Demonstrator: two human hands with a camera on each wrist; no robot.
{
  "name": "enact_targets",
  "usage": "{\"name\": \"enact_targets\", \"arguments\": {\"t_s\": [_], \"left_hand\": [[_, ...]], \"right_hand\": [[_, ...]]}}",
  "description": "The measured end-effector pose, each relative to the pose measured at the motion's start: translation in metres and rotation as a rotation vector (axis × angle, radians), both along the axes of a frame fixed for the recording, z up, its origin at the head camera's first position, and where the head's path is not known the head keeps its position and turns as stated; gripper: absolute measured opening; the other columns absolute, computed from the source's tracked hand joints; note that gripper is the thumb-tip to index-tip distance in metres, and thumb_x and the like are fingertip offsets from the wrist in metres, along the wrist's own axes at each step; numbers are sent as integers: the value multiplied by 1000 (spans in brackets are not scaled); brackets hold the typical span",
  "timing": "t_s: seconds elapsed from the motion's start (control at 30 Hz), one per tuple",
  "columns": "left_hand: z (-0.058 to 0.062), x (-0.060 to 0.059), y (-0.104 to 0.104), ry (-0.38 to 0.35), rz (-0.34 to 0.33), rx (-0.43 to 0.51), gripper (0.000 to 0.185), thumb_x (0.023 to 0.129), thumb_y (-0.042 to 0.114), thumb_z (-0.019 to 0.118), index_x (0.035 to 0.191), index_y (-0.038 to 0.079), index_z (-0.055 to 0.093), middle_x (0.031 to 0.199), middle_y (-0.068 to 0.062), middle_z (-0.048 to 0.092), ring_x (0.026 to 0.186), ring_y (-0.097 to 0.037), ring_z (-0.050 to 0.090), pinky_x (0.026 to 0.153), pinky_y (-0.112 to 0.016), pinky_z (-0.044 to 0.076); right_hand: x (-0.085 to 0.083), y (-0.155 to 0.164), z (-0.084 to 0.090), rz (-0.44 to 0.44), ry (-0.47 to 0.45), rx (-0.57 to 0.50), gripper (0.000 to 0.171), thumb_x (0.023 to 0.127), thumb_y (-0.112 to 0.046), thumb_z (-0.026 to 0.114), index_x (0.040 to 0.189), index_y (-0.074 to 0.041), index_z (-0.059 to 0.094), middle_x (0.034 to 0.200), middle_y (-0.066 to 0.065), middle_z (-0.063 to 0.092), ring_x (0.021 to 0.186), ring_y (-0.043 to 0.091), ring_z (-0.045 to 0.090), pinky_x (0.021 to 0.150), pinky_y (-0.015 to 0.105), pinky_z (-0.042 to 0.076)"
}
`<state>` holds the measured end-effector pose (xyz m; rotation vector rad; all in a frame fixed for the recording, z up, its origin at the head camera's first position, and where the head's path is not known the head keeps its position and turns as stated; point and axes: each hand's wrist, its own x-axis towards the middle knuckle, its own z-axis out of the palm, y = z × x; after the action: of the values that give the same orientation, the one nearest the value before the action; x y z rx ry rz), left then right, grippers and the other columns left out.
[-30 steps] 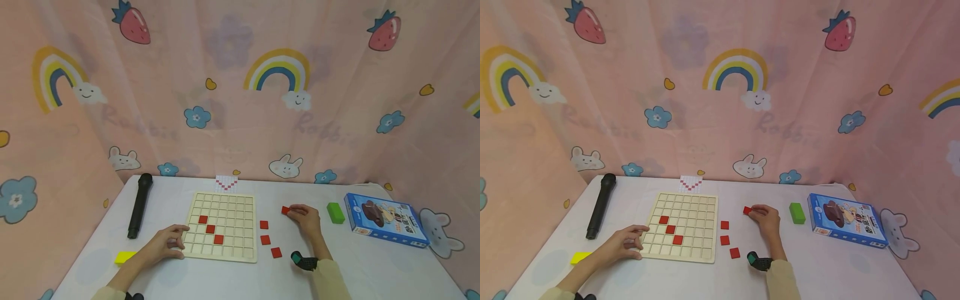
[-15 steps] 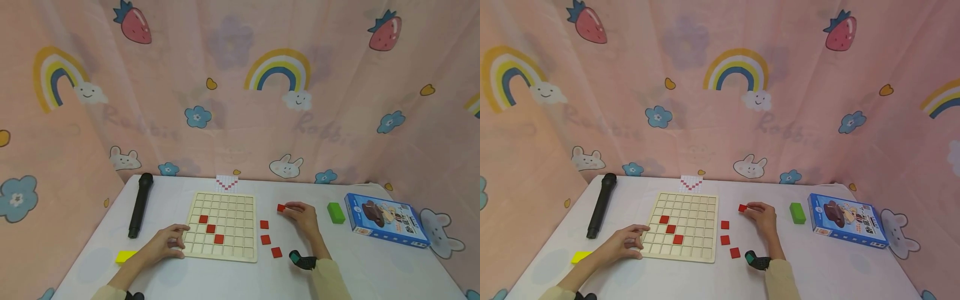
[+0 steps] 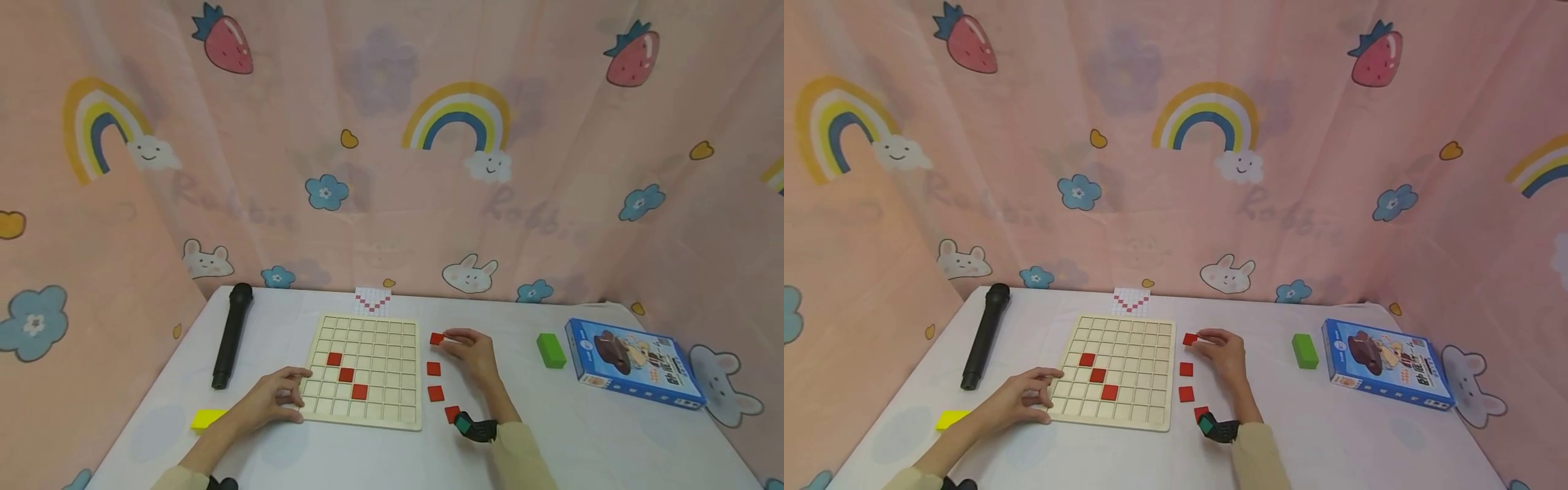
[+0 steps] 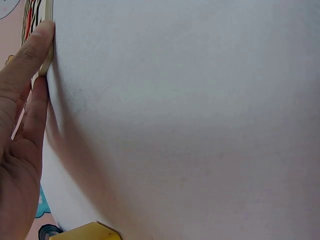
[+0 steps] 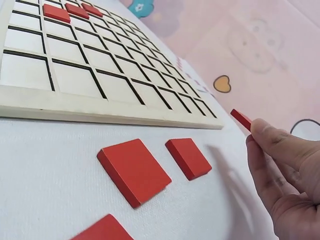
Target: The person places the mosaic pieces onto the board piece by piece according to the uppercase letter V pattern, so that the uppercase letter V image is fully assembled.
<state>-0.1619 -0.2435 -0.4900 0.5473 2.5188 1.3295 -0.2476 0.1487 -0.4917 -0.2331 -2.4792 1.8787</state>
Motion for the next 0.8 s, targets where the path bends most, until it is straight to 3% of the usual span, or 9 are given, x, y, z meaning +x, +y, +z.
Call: {"name": "enact_targets", "arguments": {"t_s": [0.43,0.8], "left_hand": [[-1,-1,2,-44,4,48,21,70,14,83,76,9,63,137,-17,47,128,-43,39,95,-29,51],[0,-1,1,-17,2,22,21,70,14,83,75,10,63,135,-17,48,126,-44,41,94,-29,52]], "right_hand": [[-1,-33,3,63,70,-57,25,81,-5,76,104,0,68,104,16,69,94,26,66,79,29,59],[-5,-68,-1,128,119,-63,23,77,-8,80,97,-1,70,96,12,71,89,24,67,76,29,60]]}}
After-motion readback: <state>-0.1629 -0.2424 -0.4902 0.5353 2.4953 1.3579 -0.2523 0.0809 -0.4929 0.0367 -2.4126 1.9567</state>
